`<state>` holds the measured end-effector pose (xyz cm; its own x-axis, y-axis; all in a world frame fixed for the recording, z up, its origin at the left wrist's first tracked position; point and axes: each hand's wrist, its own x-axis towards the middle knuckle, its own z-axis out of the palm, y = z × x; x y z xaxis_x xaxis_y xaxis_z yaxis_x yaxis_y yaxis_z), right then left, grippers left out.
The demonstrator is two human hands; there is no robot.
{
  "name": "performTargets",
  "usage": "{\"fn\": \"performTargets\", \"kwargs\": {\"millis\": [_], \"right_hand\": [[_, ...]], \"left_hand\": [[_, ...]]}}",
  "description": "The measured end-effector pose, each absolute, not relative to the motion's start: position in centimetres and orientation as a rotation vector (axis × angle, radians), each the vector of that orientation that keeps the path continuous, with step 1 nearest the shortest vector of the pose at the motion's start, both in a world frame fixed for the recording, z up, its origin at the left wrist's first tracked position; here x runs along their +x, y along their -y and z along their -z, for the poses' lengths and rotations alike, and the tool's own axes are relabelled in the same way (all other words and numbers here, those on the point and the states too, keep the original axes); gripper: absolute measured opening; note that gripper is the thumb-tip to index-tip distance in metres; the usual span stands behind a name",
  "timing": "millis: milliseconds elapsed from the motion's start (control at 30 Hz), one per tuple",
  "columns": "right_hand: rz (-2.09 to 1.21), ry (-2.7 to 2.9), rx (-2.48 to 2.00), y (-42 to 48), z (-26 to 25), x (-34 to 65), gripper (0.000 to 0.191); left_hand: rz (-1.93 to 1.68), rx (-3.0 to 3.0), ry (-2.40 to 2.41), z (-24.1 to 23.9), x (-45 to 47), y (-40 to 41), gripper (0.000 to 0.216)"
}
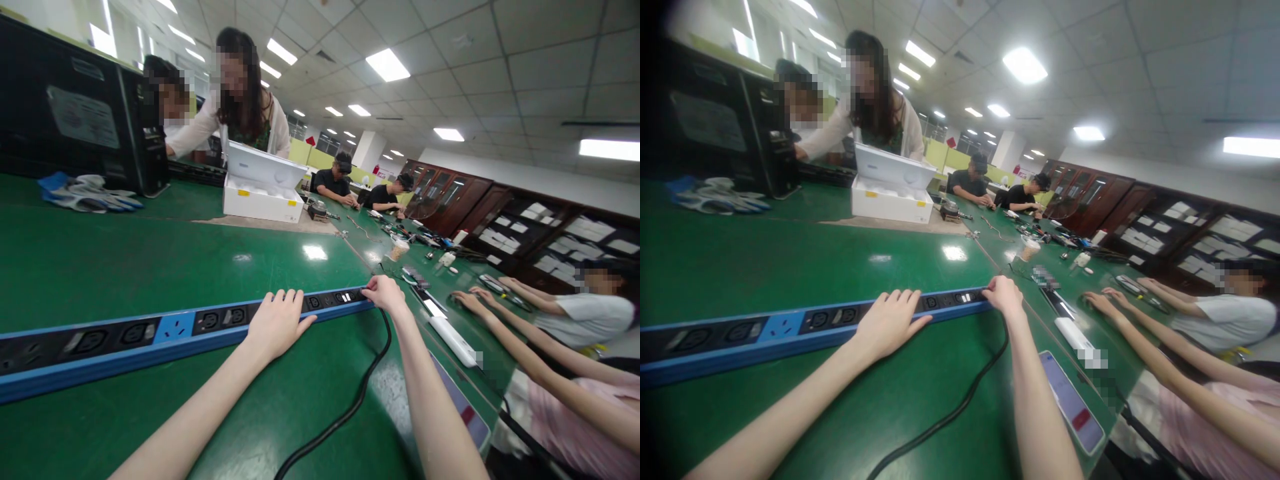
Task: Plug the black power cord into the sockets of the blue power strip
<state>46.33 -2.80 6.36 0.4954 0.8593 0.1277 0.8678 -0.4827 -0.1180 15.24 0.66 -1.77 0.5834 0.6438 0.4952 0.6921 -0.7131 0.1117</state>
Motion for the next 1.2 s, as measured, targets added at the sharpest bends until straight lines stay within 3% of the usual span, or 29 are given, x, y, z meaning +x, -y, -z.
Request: {"fn": "performTargets", "kwargs": {"millis": [200, 400, 1200], "right_hand": [[-0.083, 1.513, -2.597, 2.8, -6.8, 46.1, 0.021], [0.166, 1.454, -2.579, 3.2, -6.2, 45.6, 0.026], [0.134, 1.494, -2.632, 2.9, -5.9, 46.3, 0.031]], "left_hand": [[0.779, -2.709, 1.163, 1.7, 15.3, -0.6, 0.064], [0.771, -2.715, 1.174, 1.7, 15.3, -0.5, 0.064], [0.737, -2.694, 1.147, 1.6, 15.5, -0.5, 0.066]]}}
